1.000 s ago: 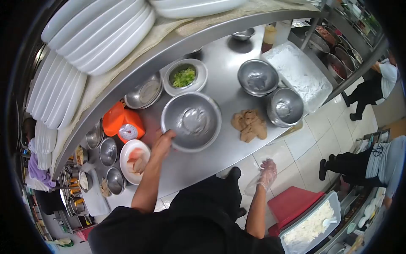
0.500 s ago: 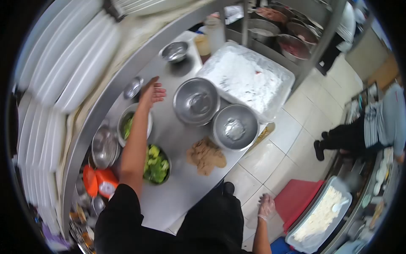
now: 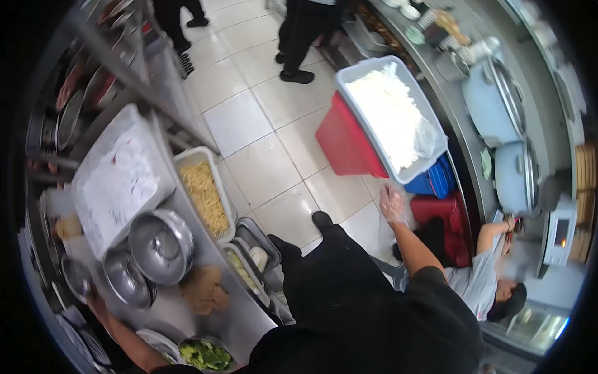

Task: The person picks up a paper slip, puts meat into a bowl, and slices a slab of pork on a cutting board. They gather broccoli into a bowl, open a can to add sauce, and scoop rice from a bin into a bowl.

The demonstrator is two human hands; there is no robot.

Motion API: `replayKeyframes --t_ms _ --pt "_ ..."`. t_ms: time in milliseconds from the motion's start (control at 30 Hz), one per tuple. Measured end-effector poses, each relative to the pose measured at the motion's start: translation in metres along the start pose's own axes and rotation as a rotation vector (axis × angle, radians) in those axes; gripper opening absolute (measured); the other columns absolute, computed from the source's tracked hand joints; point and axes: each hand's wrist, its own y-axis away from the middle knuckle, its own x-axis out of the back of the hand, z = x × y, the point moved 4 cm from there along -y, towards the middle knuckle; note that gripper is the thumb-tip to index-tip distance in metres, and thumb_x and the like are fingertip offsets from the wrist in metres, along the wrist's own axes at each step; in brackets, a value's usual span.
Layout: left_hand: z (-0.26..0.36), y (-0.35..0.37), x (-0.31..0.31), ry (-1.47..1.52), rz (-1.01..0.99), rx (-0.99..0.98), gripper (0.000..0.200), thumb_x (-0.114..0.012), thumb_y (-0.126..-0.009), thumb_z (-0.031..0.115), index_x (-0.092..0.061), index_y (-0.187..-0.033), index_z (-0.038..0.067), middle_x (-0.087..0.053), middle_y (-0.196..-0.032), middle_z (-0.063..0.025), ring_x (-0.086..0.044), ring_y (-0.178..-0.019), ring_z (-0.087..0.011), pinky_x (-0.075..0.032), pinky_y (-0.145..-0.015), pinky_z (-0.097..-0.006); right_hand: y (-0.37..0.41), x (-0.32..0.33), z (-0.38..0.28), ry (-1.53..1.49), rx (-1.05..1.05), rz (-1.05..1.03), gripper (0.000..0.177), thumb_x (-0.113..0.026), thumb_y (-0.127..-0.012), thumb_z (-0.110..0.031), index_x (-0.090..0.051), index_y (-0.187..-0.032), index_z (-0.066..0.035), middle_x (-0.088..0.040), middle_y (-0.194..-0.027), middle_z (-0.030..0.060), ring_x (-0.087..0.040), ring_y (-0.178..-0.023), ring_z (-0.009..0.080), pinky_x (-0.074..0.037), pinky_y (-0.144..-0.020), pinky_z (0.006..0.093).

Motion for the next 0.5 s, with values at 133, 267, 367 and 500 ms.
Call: replayKeyframes --t_ms 133,267,367,500 --pt "0.004 0.072 0.076 -0.368 0.204 -0.351 0.027 -0.055 -0.084 0.018 -0.06 -0.095 -0.006 -0.061 -0.085 -0.019 -0.058 -0.086 -0.034 -0.044 -0.08 -0.0436 -0.053 0.013 0.041 -0.164 -0.139 0.251 0.026 -0.056 -0.082 -0.02 -0.059 -0.105 -0.008 -0.062 -0.096 0.0177 -0.059 -0.093 0.0318 -0.046 -0.083 0.0394" --pt "0.064 0.165 0.13 0.284 0.346 -0.465 0.044 -0.059 -0.085 0.044 -0.059 -0.103 0.004 -0.061 -0.089 -0.008 -0.055 -0.077 -0.0154 -0.045 -0.065 -0.0314 -0.148 -0.007 0.088 -0.172 -0.025 0.275 0.051 -0.065 -0.074 -0.024 -0.05 -0.122 -0.015 -0.055 -0.117 0.0162 -0.051 -0.109 0.0343 -0.043 -0.092 0.0406" --pt "0.095 0.225 0.141 1.419 0.098 0.417 0.04 -0.063 -0.084 0.036 -0.059 -0.091 -0.003 -0.061 -0.08 -0.013 -0.057 -0.067 -0.0215 -0.048 -0.058 -0.0318 -0.207 -0.01 0.066 0.051 -0.048 -0.201 0.086 -0.074 -0.063 -0.032 -0.032 -0.138 -0.026 -0.033 -0.14 0.0137 -0.032 -0.125 0.0404 -0.036 -0.099 0.048" --pt "0.225 0.293 0.109 0.864 -0.096 0.073 0.041 -0.058 -0.078 0.03 -0.057 -0.1 -0.005 -0.062 -0.09 -0.0182 -0.06 -0.075 -0.0248 -0.052 -0.07 -0.0301 -0.248 -0.05 0.069 0.432 0.143 -0.574 0.11 -0.08 -0.051 -0.041 -0.018 -0.141 -0.038 -0.008 -0.15 0.0076 -0.011 -0.133 0.0466 -0.027 -0.1 0.0614"
